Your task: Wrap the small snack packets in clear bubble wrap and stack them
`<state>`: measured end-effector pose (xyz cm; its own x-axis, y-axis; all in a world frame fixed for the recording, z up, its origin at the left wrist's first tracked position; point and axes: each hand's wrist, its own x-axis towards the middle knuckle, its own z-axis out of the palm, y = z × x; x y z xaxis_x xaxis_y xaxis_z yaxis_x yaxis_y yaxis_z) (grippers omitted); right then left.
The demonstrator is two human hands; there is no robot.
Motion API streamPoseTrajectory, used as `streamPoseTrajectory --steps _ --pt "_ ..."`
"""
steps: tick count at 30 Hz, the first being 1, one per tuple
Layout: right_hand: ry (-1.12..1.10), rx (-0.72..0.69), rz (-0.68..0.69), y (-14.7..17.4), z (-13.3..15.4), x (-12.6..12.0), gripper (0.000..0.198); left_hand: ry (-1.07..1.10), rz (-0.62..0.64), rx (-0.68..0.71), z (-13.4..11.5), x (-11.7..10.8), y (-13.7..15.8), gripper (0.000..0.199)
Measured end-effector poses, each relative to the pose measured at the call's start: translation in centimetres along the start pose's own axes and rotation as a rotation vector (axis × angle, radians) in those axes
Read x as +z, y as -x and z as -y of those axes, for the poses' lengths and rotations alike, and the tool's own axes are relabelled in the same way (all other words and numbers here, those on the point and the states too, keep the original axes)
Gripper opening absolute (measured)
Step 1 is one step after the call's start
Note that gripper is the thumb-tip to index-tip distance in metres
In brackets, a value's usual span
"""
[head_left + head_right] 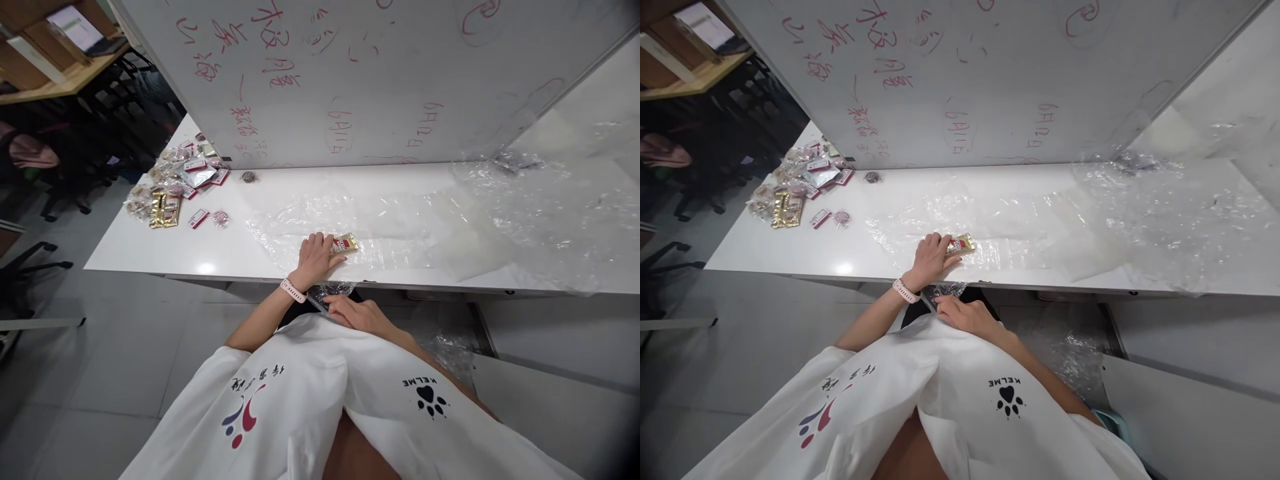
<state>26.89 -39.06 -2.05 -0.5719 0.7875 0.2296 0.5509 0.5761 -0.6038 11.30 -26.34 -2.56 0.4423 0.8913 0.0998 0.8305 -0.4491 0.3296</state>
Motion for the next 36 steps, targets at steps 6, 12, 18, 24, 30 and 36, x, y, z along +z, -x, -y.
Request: streamPoseTrajectory --steps 6,12,18,24,30,36 --pt "0.384 0.034 -0.013 -4.3 0.5 -6.8 0.035 0.282 0.068 0.037 3.6 -1.3 1.8 0.053" --pt "0.597 -0.070 0.025 -17.0 -0.7 -10.9 0.036 0.827 -0.012 -0.115 5.7 -5.8 4.7 0.053" --pt "0.609 -0.067 0.084 -26.1 -3.8 -8.3 0.032 0.738 -0.212 -0.382 5.4 -2.5 2.7 0.048" --pt "0.244 -0.050 -0.001 -16.5 -7.1 -5.8 0.031 0.449 -0.400 -0.485 5.7 0.2 1.5 0.049" --pt "0.091 0.003 0.239 -7.3 -11.5 -5.0 0.068 0.140 -0.487 -0.233 3.5 -1.0 2.9 0.039" --pt "-0.008 -0.013 0.257 -7.4 -12.4 -5.8 0.057 0.222 -0.022 0.155 3.7 -1.3 4.0 0.046"
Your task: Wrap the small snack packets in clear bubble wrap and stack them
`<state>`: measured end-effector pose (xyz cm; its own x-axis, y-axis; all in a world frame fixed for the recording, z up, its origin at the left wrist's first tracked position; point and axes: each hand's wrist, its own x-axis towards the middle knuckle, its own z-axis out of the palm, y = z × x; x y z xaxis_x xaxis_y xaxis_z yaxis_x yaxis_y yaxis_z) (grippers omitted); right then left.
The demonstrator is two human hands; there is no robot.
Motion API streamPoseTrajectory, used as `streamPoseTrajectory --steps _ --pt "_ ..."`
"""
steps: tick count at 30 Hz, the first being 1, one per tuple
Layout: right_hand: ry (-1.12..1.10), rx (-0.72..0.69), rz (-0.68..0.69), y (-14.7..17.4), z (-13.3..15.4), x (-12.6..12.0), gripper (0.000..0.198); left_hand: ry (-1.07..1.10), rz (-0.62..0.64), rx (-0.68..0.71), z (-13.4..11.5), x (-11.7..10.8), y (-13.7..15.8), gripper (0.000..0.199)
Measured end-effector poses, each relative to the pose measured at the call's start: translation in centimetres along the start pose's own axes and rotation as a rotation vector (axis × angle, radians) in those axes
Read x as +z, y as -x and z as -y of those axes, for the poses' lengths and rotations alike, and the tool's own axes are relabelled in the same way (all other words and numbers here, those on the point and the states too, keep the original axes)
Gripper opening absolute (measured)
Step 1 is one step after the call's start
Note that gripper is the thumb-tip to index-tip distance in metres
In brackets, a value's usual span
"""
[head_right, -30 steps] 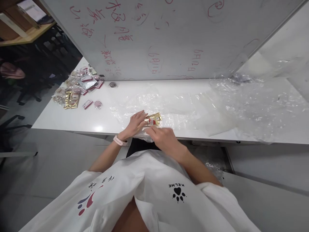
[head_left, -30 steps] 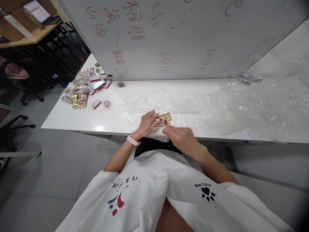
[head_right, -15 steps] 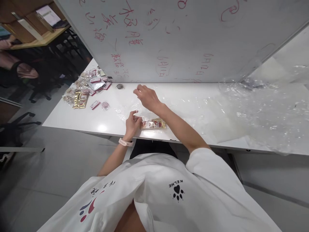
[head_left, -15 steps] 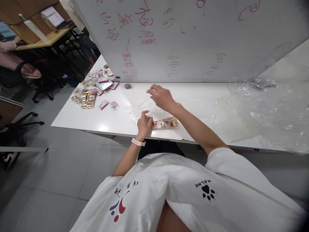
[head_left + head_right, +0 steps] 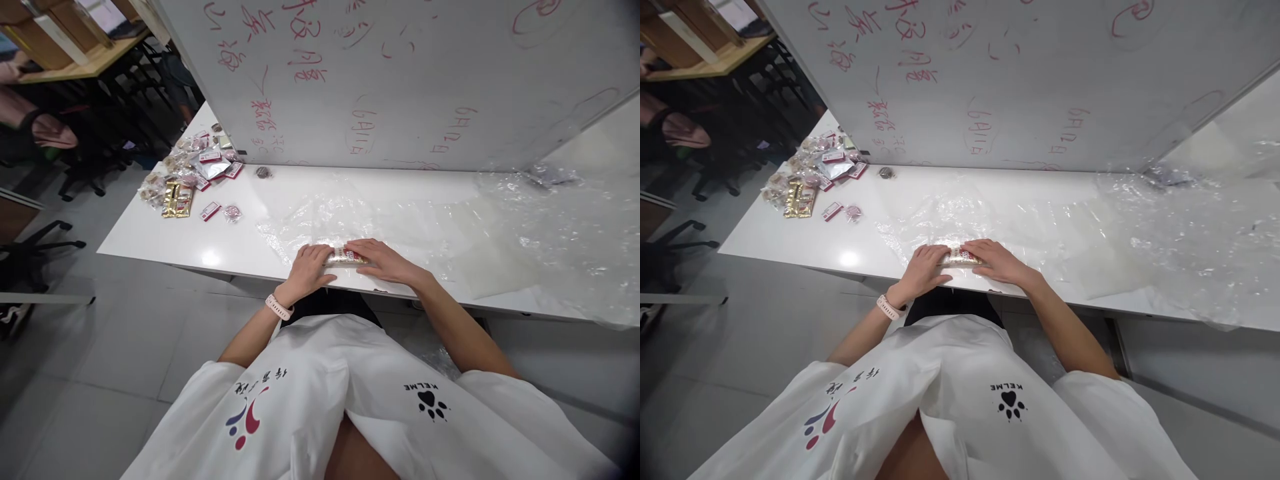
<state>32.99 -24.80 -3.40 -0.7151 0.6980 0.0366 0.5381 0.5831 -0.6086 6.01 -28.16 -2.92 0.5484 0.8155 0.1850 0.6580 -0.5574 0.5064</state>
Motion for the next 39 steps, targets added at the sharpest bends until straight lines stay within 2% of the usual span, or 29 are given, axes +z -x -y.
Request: streamPoseTrajectory --steps 2,7,10,15,19,21,23,25,27,29,31,34,36,39 --pt "-0.037 0.034 -0.027 -0.1 0.0 -0.5 0.049 0.006 -0.020 -0.099 0.9 -0.2 0.2 0.045" --pt "-0.149 0.213 -0.135 -1.2 0.1 -1.6 0.040 0.035 -0.140 -0.289 2.3 -0.7 -0.9 0.026" --pt "-0.106 0.345 -0.222 -2.9 0.1 -2.0 0.037 0.033 -0.158 -0.414 2.5 -1.0 -2.6 0.036" --pt "0.032 0.463 -0.213 -4.9 -0.8 -2.3 0.034 0.155 -0.063 -0.475 3.3 -2.4 -4.4 0.055" --pt "0.015 0.519 -0.176 -5.3 -1.6 -2.4 0.032 0.092 0.065 -0.509 3.9 -3.1 -5.0 0.046" --pt "0.160 0.549 -0.230 -5.4 -1.4 -2.3 0.033 0.028 0.077 -0.550 4.0 -3.0 -5.4 0.038" --pt "0.369 0.483 -0.345 -5.3 -0.8 -2.0 0.030 -0.025 0.048 -0.587 3.9 -2.7 -5.6 0.031" --pt "0.512 0.317 -0.426 -4.9 0.1 -1.2 0.030 -0.087 0.016 -0.591 3.6 -2.2 -5.6 0.030" --pt "0.555 0.129 -0.400 -4.2 0.9 0.1 0.030 -0.199 -0.041 -0.541 3.2 -1.9 -5.5 0.028" --pt "0.538 0.030 -0.349 -3.7 1.0 1.6 0.030 -0.336 -0.138 -0.429 2.7 -1.5 -5.4 0.020" --pt "0.480 0.031 -0.328 -3.5 0.5 2.7 0.038 -0.397 -0.171 -0.279 2.0 -1.2 -5.1 0.014" --pt "0.359 0.097 -0.323 -4.0 -0.9 3.0 0.038 -0.318 -0.065 -0.128 1.1 -0.8 -4.8 0.015" --pt "0.287 0.132 -0.304 -4.9 -1.7 2.1 0.037 -0.278 -0.032 -0.141 1.1 -0.9 -5.0 0.023" --pt "0.156 0.216 -0.280 -6.6 -2.2 0.0 0.035 -0.233 -0.021 -0.322 2.0 -1.3 -6.2 0.026"
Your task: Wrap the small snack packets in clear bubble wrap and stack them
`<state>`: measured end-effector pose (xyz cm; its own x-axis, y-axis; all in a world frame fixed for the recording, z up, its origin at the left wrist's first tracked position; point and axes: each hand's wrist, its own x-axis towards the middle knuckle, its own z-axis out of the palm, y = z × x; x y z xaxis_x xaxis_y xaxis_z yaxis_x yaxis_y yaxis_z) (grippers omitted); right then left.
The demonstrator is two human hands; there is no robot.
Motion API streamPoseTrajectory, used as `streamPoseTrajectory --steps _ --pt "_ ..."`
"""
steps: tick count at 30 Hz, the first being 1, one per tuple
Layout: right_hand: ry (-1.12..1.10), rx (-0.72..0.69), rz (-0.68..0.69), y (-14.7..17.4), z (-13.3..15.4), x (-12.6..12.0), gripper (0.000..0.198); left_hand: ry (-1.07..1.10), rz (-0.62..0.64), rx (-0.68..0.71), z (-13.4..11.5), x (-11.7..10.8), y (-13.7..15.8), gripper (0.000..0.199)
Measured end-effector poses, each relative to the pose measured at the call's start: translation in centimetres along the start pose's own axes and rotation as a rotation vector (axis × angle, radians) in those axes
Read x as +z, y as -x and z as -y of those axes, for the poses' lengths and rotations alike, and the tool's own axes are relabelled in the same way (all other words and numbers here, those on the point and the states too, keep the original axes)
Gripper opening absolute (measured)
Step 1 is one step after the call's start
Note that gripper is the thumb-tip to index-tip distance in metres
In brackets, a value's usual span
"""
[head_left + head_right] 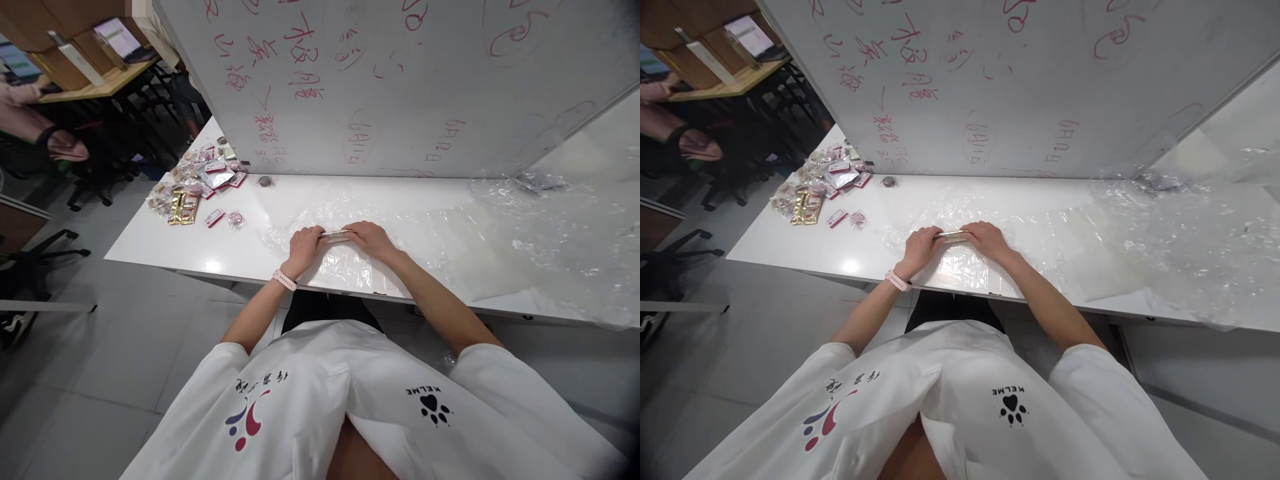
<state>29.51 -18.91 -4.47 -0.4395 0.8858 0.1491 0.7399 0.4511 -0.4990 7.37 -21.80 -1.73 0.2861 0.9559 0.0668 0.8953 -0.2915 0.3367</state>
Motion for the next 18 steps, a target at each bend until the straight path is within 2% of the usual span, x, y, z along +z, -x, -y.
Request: streamPoseTrajectory --steps 3,6,8,10,12,15,16,18 --pt "0.004 0.155 0.011 -1.9 -0.8 -1.4 0.038 0.061 0.070 -0.152 1.2 -0.2 -2.5 0.032" --pt "0.138 0.273 0.001 -3.1 -3.0 -2.2 0.041 0.050 0.093 -0.225 2.2 -0.2 -4.7 0.030" --pt "0.186 0.304 -0.006 -3.4 -5.1 -2.9 0.037 -0.009 0.064 -0.232 2.5 0.0 -5.7 0.026" --pt "0.240 0.307 -0.056 -3.3 -7.1 -4.0 0.032 -0.109 -0.020 -0.168 2.5 0.3 -6.2 0.020" --pt "0.328 0.321 -0.182 -2.6 -8.3 -5.2 0.033 -0.199 -0.108 -0.047 2.4 0.7 -6.3 0.014" --pt "0.413 0.400 -0.411 -0.2 -8.1 -6.4 0.040 -0.168 -0.091 0.127 2.3 1.6 -5.7 0.014" --pt "0.403 0.432 -0.431 0.9 -7.5 -6.4 0.043 -0.123 -0.065 0.160 2.3 1.8 -5.4 0.017" --pt "0.335 0.467 -0.348 2.9 -5.9 -5.7 0.048 -0.040 -0.053 0.187 2.5 2.3 -4.6 0.024"
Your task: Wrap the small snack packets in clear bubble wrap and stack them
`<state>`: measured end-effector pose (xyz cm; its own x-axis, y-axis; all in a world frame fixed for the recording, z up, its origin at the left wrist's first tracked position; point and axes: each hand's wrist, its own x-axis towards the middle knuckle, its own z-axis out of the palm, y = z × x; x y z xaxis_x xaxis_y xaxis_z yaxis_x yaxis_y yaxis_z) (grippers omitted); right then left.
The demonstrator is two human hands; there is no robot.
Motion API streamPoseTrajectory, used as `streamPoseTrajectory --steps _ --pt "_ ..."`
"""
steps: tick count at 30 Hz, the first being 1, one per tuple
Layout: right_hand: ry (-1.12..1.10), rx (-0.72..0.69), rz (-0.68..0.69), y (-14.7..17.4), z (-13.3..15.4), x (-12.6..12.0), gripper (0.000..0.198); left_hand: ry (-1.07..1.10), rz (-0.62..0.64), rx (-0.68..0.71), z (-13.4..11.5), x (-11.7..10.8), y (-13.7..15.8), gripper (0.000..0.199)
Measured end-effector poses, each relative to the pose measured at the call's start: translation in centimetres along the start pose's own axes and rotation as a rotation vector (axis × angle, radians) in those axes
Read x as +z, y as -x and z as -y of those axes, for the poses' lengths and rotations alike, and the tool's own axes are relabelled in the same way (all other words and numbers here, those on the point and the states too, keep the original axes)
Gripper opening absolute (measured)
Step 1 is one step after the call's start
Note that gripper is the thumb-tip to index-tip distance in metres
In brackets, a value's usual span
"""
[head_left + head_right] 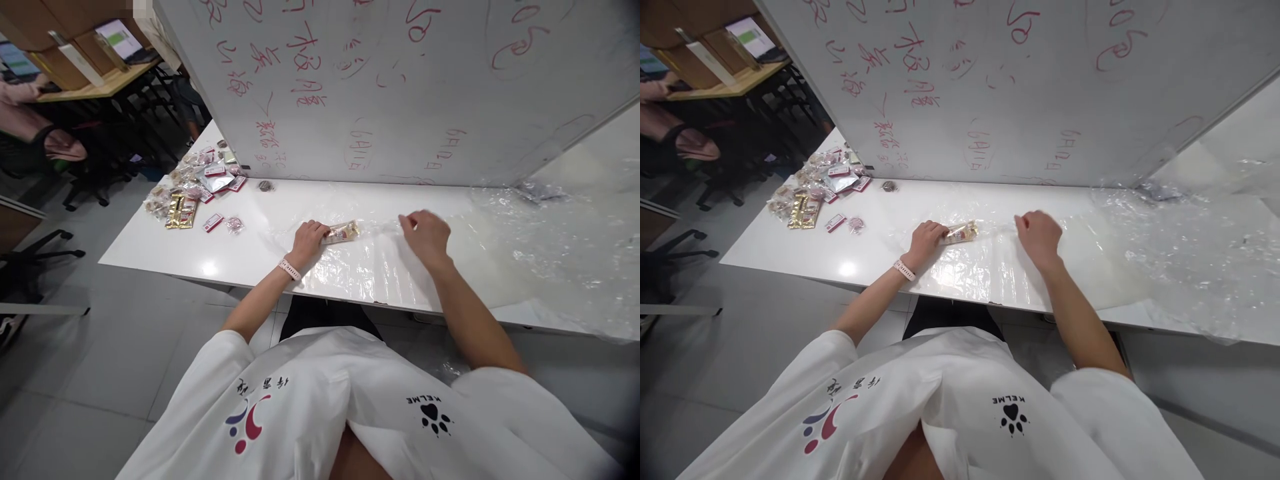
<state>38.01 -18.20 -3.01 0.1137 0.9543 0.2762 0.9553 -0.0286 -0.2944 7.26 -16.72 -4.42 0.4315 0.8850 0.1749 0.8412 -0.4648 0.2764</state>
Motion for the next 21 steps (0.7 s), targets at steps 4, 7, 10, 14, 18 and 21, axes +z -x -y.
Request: streamPoseTrajectory --steps 4,7,10,14,18,21 --pt "-0.051 -0.068 0.147 2.8 2.0 1.1 0.053 0.043 -0.064 0.037 0.0 0.2 1.2 0.029" --pt "-0.190 -0.088 0.093 1.6 3.6 2.3 0.051 0.049 -0.081 0.038 -0.3 0.0 1.7 0.031" --pt "-0.477 -0.103 0.198 -0.1 5.9 2.9 0.050 0.047 -0.066 0.024 -0.5 -0.1 1.8 0.031" --pt "-0.826 -0.265 0.326 0.0 9.5 3.5 0.048 0.023 -0.061 0.005 -0.6 0.0 1.7 0.028" --pt "-0.746 -0.073 0.022 1.7 10.0 3.9 0.048 0.027 -0.082 0.013 -0.5 0.2 1.7 0.027" --pt "-0.412 0.138 -0.082 2.7 7.9 3.8 0.056 0.048 -0.081 0.008 -0.4 0.3 1.6 0.027"
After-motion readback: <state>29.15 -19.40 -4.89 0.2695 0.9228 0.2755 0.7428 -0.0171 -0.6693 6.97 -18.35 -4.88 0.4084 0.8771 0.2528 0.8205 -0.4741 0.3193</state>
